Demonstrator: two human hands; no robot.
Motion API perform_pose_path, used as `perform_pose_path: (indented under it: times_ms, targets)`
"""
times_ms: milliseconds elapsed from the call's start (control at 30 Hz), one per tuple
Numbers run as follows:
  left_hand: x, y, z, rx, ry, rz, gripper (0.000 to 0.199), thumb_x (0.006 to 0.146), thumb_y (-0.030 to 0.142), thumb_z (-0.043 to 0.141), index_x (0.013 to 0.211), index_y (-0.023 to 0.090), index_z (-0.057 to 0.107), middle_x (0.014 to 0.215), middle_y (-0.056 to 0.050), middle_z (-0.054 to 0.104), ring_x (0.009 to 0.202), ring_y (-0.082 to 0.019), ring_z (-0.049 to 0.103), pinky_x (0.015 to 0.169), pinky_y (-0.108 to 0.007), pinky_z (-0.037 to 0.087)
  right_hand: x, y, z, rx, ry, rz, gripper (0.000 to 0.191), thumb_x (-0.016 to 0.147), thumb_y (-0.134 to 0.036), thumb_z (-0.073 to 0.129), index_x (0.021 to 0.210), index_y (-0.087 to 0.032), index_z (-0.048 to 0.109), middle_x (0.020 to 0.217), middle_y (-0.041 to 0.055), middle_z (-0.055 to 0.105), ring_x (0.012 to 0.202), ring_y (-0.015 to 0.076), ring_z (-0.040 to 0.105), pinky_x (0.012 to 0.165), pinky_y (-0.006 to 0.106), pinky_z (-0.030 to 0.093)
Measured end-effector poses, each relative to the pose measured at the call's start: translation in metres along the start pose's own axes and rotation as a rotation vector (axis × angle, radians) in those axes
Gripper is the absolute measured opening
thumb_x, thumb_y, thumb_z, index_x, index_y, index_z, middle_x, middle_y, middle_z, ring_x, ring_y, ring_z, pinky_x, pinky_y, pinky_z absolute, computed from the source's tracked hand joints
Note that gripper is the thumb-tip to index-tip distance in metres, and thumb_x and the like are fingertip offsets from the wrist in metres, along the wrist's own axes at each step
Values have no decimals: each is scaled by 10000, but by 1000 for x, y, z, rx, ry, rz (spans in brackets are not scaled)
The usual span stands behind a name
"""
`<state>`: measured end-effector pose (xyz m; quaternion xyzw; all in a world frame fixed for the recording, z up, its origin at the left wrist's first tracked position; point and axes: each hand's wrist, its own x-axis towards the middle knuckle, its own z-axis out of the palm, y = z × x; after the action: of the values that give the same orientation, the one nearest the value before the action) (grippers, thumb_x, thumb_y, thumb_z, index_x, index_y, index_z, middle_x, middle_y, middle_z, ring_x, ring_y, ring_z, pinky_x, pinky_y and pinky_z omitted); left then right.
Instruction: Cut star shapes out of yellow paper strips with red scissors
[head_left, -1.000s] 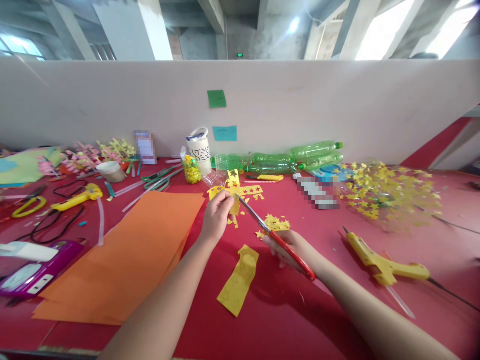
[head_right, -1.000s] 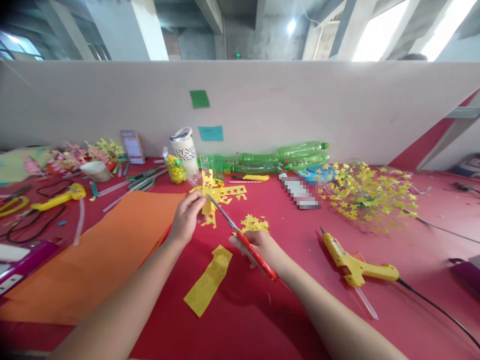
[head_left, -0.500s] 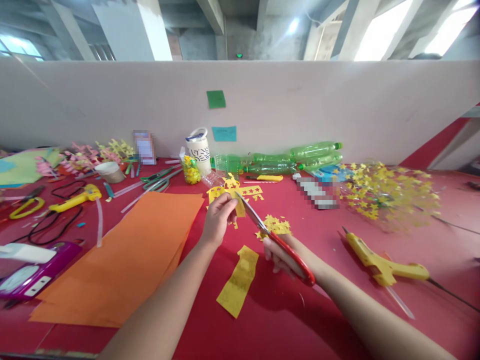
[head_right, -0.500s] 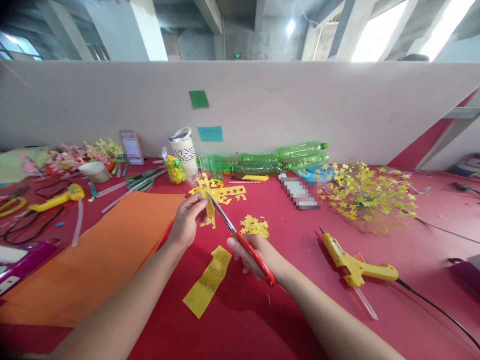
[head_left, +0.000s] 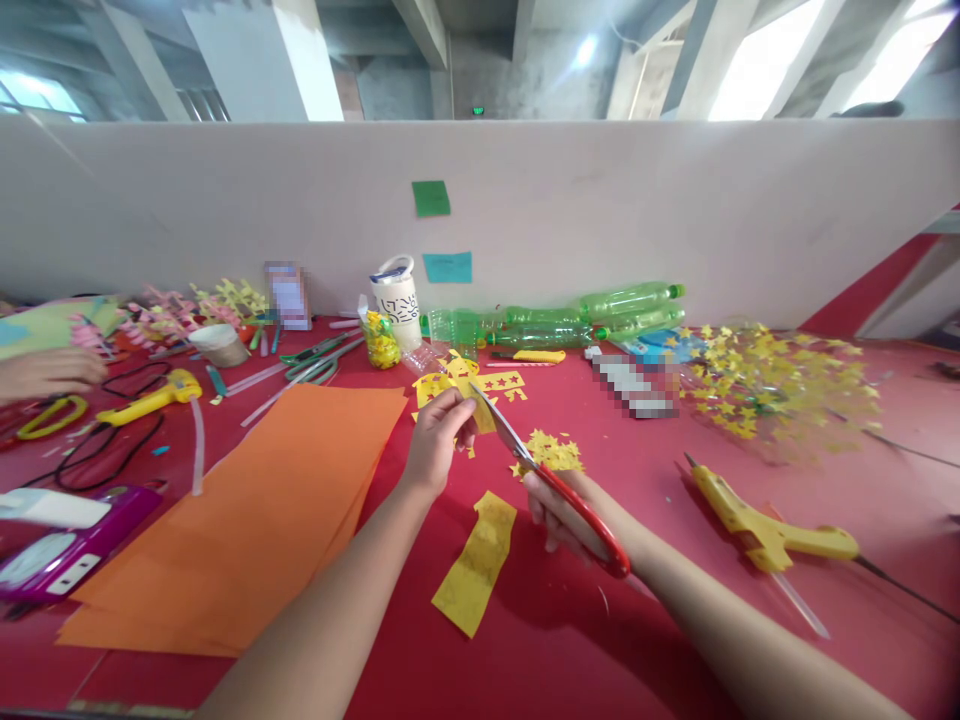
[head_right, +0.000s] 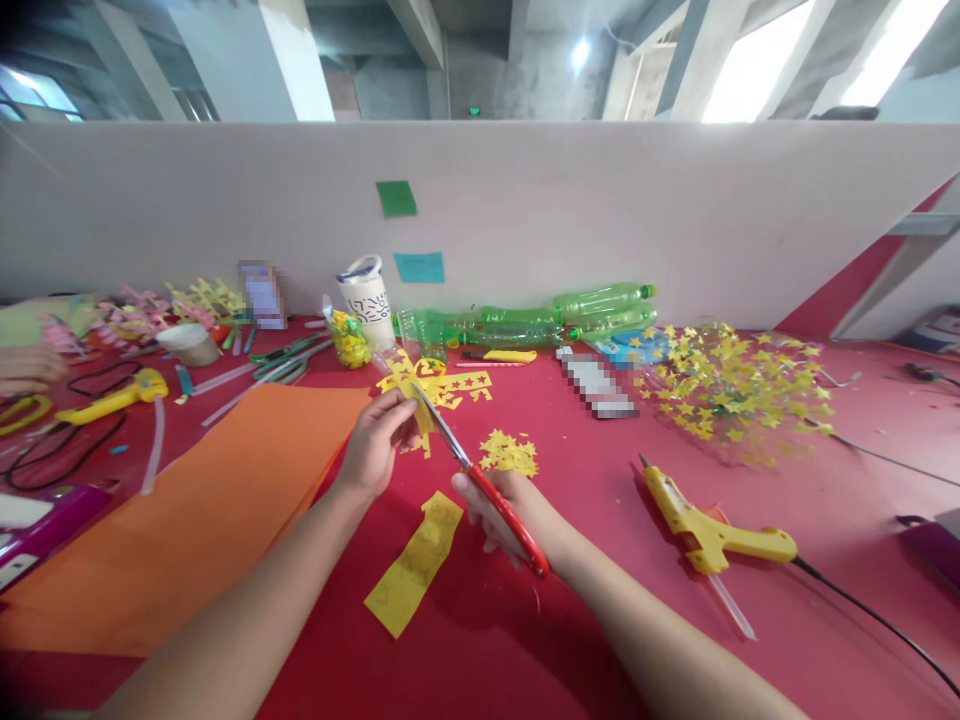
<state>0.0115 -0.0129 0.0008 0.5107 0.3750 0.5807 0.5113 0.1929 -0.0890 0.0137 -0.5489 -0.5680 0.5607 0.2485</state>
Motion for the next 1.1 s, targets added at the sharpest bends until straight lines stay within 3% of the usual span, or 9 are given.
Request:
perform_pose_path:
  times_ms: [567,833,967,1033,1100]
  targets:
    - [2,0,-2,-90,12,-31,228,781,295,613,636,176,484,501,57,492,413,-55,430,407,-172,301,0,-3,1,-58,78,-4,518,844,-624,474,572,-183,462,335,-65,392,253,62,372,310,172,325]
    - [5,7,-2,-160,77,-75,193,744,354,630,758,183,541,564,43,571,466,-100,551,453,-201,388,2,-4,0,-86,88,48,503,848,-594,481,564,-181,436,382,-52,432,259,52,362,279,162,235]
    - [7,4,-3,-269,106,-160,237,754,410,562,788,176,534,582,32,578,448,-100,544,438,-209,378,4,-1,-1,-1,96,18,512,823,-648,476,594,-191,442,366,-65,399,279,76,410,283,167,268]
    - [6,2,-1,-212,58,-249,204,724,351,583,815,178,527,595,26,593,452,-97,538,446,-208,378,4,1,-2,34,101,-13,508,819,-652,480,604,-193,448,356,-76,376,285,83,428,294,170,305]
    - [2,2,2,-72,-91,-320,193,690,286,640,806,174,533,601,23,596,459,-87,521,458,-204,370,4,1,-2,54,91,-47,505,820,-648,482,604,-192,447,354,-82,371,273,76,412,298,174,325]
